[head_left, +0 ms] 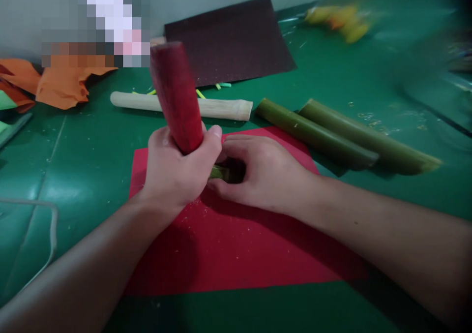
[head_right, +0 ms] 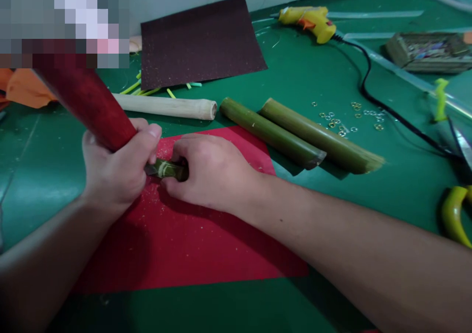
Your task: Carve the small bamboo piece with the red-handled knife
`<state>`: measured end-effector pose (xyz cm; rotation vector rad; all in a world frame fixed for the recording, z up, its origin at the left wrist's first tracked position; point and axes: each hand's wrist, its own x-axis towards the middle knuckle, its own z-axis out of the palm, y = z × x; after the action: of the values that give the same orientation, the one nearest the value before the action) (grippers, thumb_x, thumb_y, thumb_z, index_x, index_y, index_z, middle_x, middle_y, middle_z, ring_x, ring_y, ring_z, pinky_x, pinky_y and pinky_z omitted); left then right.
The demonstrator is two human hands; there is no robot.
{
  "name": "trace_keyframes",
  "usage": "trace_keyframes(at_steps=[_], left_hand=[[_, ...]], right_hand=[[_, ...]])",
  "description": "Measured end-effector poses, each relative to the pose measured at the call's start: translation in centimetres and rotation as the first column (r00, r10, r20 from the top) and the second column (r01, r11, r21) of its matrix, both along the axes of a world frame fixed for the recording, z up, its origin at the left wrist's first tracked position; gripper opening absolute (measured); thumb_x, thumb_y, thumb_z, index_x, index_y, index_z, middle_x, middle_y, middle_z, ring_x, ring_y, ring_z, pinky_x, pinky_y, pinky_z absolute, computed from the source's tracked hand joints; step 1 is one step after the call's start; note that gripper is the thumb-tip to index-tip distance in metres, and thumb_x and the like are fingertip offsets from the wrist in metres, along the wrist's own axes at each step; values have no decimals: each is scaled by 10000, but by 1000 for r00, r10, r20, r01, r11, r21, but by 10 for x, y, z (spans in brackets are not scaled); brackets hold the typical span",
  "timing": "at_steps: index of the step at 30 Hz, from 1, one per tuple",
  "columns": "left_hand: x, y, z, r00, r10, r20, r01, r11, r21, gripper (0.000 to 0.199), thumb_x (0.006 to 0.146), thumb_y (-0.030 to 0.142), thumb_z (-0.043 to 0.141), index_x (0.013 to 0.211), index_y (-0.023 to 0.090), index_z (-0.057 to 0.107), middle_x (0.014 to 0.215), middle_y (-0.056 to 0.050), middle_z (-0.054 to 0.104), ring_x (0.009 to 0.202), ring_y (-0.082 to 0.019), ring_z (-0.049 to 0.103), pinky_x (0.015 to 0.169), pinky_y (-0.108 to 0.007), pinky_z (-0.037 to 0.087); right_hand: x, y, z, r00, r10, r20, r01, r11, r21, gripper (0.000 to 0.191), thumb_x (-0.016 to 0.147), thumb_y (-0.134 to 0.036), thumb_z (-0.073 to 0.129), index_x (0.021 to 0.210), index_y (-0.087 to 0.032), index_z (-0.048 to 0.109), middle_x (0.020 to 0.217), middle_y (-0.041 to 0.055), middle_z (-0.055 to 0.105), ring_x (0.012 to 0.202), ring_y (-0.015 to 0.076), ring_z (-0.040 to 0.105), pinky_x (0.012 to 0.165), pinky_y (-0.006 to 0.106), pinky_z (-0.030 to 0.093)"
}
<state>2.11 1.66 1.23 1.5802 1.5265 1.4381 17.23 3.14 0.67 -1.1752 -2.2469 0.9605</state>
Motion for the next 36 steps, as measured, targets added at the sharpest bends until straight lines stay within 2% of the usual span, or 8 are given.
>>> trace_keyframes(at_steps=[4, 14, 20, 25, 30, 33, 36], left_hand=[[-2, 0, -1, 998, -50, 27, 51, 998, -32, 390, 804, 213, 719, 476, 208, 509, 447, 40, 435, 418, -82, 387, 393, -242, 362], [-4, -2, -3, 998, -44, -39, 43, 999, -34, 370, 763, 217, 740, 510, 209, 469, 490, 43, 417, 445, -78, 375, 375, -222, 333], [-2, -5, -4, 998, 17, -67, -18, 1000, -22, 409, 771, 252, 754, 513, 208, 439, 501, 47, 428, 469, -84, 435, 398, -212, 381], [-1, -2, -1, 997, 82, 5, -82, 996, 37, 296, 781, 229, 746, 564, 225, 544, 523, 52, 500, 476, -88, 460, 459, -239, 447], [-5, -1, 1, 999, -19, 48, 18, 1000, 24, 372, 835, 222, 692, 509, 216, 512, 489, 38, 427, 457, -79, 362, 419, -240, 372], [-5, -3, 0, 997, -68, 28, 69, 997, -44, 393, 827, 227, 703, 497, 207, 491, 487, 36, 421, 459, -80, 372, 423, -233, 380], [-4, -4, 0, 998, -54, -15, 53, 996, -74, 375, 805, 242, 728, 522, 204, 486, 508, 38, 440, 467, -81, 408, 419, -221, 386]], right_hand=[[1, 1, 3, 1000, 13, 0, -13, 1000, -28, 76, 752, -233, 693, 800, -175, 688, 746, 6, 648, 668, 128, 495, 609, 299, 313], [1, 1, 2, 1000, 24, 1, -24, 1000, -19, 144, 762, -231, 685, 875, -157, 735, 770, 10, 654, 672, 128, 491, 607, 297, 321], [0, 0, 2, 1000, 26, 0, -26, 1000, 6, 133, 753, -210, 677, 862, -151, 726, 796, 21, 674, 696, 137, 526, 633, 297, 355], [-1, 0, 0, 999, 32, 8, -32, 999, 21, 145, 751, -214, 684, 875, -154, 730, 836, 36, 697, 726, 149, 550, 658, 301, 380], [-1, 0, 1, 999, 18, 32, -18, 1000, 7, 71, 757, -227, 691, 791, -165, 688, 763, 10, 651, 659, 124, 501, 606, 298, 334], [-1, 1, 2, 999, 24, 24, -23, 1000, -13, 117, 750, -213, 691, 851, -159, 717, 775, 8, 656, 666, 125, 503, 604, 298, 331], [-1, 0, 2, 1000, 21, 16, -21, 1000, -18, 148, 749, -209, 687, 881, -156, 728, 775, 8, 660, 670, 127, 510, 607, 296, 335]])
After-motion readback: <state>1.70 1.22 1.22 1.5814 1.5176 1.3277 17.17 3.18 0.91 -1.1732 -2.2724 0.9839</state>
